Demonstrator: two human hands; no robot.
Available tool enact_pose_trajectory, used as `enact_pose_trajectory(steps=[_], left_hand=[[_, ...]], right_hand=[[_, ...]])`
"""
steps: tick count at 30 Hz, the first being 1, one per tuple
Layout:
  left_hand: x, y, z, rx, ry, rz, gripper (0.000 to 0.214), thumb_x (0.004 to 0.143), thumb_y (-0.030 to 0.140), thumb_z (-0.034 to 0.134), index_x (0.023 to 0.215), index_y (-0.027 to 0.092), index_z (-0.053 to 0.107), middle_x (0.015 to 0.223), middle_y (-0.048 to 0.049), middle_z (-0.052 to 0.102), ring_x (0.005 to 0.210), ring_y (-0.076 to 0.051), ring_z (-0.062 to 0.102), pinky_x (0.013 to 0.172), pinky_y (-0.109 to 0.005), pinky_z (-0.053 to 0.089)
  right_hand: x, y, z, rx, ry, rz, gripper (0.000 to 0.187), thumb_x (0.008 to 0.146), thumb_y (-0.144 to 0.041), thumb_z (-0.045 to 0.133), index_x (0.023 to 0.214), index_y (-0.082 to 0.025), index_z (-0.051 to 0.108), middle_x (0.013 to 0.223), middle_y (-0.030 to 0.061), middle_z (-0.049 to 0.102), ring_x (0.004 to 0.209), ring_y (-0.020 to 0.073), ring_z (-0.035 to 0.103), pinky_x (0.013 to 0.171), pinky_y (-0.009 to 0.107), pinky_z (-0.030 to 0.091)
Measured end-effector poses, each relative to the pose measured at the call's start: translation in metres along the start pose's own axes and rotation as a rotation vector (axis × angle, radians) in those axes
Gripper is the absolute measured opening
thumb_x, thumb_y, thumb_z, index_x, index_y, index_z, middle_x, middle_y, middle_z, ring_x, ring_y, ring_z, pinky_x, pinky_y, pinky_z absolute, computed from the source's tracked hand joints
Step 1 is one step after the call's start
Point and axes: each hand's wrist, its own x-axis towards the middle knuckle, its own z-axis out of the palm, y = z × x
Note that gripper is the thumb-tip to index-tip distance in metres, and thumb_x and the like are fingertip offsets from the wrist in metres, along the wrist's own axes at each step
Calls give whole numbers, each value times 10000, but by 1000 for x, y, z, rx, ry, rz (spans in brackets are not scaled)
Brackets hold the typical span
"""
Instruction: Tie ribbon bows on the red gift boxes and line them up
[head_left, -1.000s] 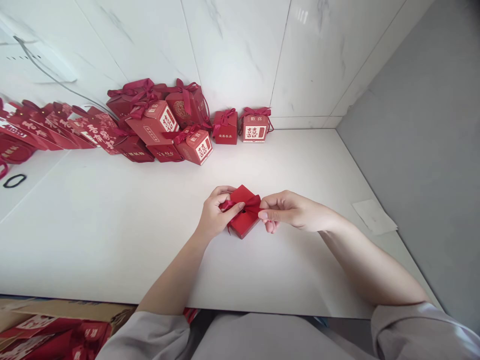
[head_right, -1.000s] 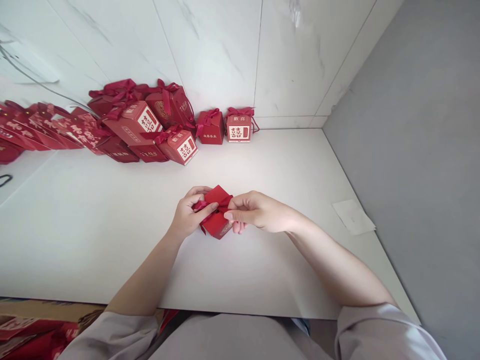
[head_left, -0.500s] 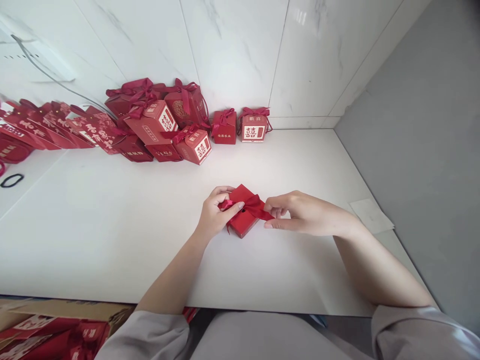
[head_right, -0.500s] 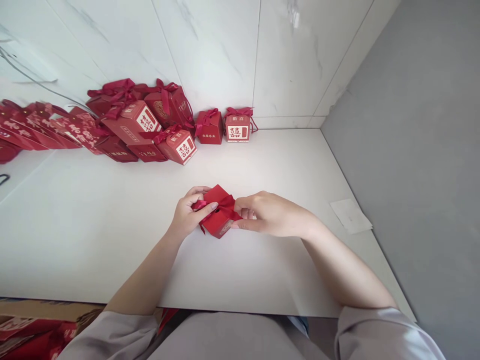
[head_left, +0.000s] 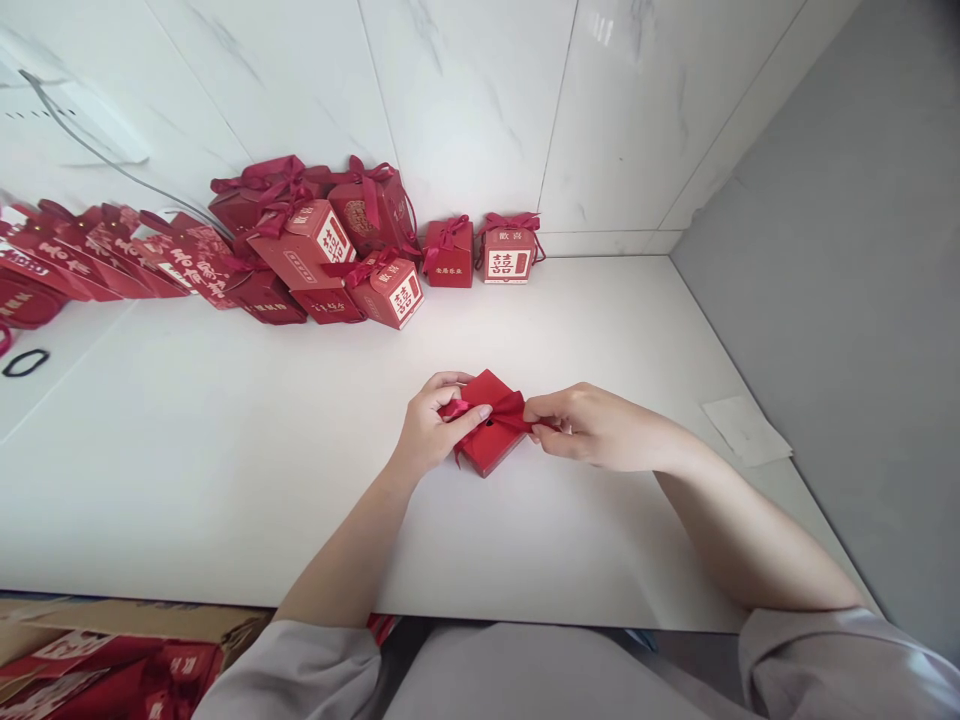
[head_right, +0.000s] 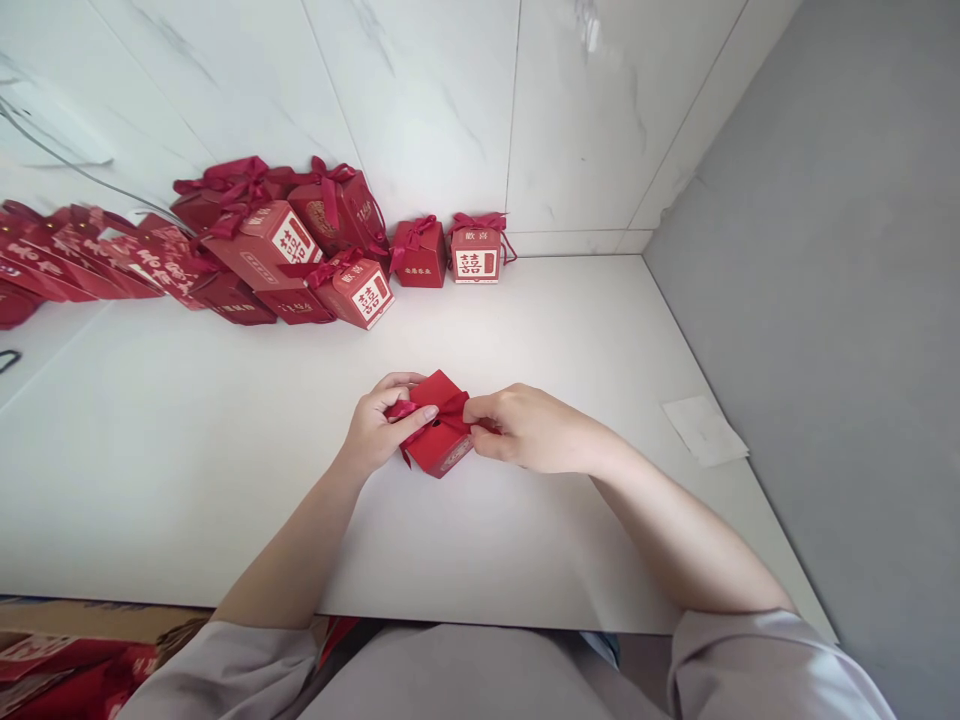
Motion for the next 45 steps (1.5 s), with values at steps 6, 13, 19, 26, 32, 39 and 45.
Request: enact_pose_trajectory(steps=[6, 13, 19, 26, 32, 39, 45], left_hand=[[-1, 1, 1, -14, -13, -10, 480, 766, 381, 777, 559, 181, 393, 1207, -98, 625, 1005, -237, 639, 880, -376, 518], [2, -1, -3, -257, -127, -60, 433, 919, 521, 571, 668, 176, 646, 1239, -106, 622, 1147, -265, 607, 982, -378, 502], [1, -1, -5, -306, -152, -106, 385, 895, 500, 615, 695, 176, 667, 1262, -96, 617, 1078, -268, 628, 895, -373, 529], [1, 1, -6, -262, -155, -90, 407, 901, 475, 616, 627, 175, 585, 1229, -94, 629, 1073, -263, 621, 883, -372, 517], [1, 3, -6, -271, -161, -77, 426, 892, 457, 637, 595, 174, 519, 1193, -93, 631, 1045, -251, 612, 856, -363, 500], [2, 1, -6, -213, -145, -62, 437, 891, 483, 627, 599, 174, 527, 1210, -96, 637, 1038, -254, 618, 837, -357, 501], [4, 1, -5, -213, -142, -57, 436, 886, 476, 640, 590, 176, 527, 1205, -94, 644, 1067, -265, 616, 839, -357, 504]], right_hand=[[-2, 1, -6, -10, -156, 113, 195, 907, -270, 480, 737, -218, 559, 671, -13, 613, 514, 123, 434, 517, 271, 310], [-17, 7, -18, -162, -163, 285, 236, 921, -333, 488, 788, -242, 660, 695, 17, 664, 527, 162, 516, 486, 291, 314], [-24, 14, -30, -82, 79, 156, 201, 938, -357, 504, 927, -254, 676, 902, 30, 732, 751, 204, 648, 657, 320, 465], [-14, 3, -21, 237, 312, -158, 150, 935, -333, 596, 891, -227, 693, 891, 46, 726, 788, 186, 652, 763, 341, 523], [-12, 3, -4, 686, 409, -547, 80, 879, -281, 721, 830, -248, 668, 722, 14, 671, 600, 143, 603, 561, 299, 493], [-16, 3, -1, 714, 405, -415, 469, 740, -717, 689, 616, -285, 556, 541, 11, 556, 515, 152, 517, 450, 297, 395], [-16, 18, -4, 584, 201, -290, 697, 523, -966, 570, 526, -269, 548, 517, -1, 553, 504, 109, 491, 498, 285, 400]])
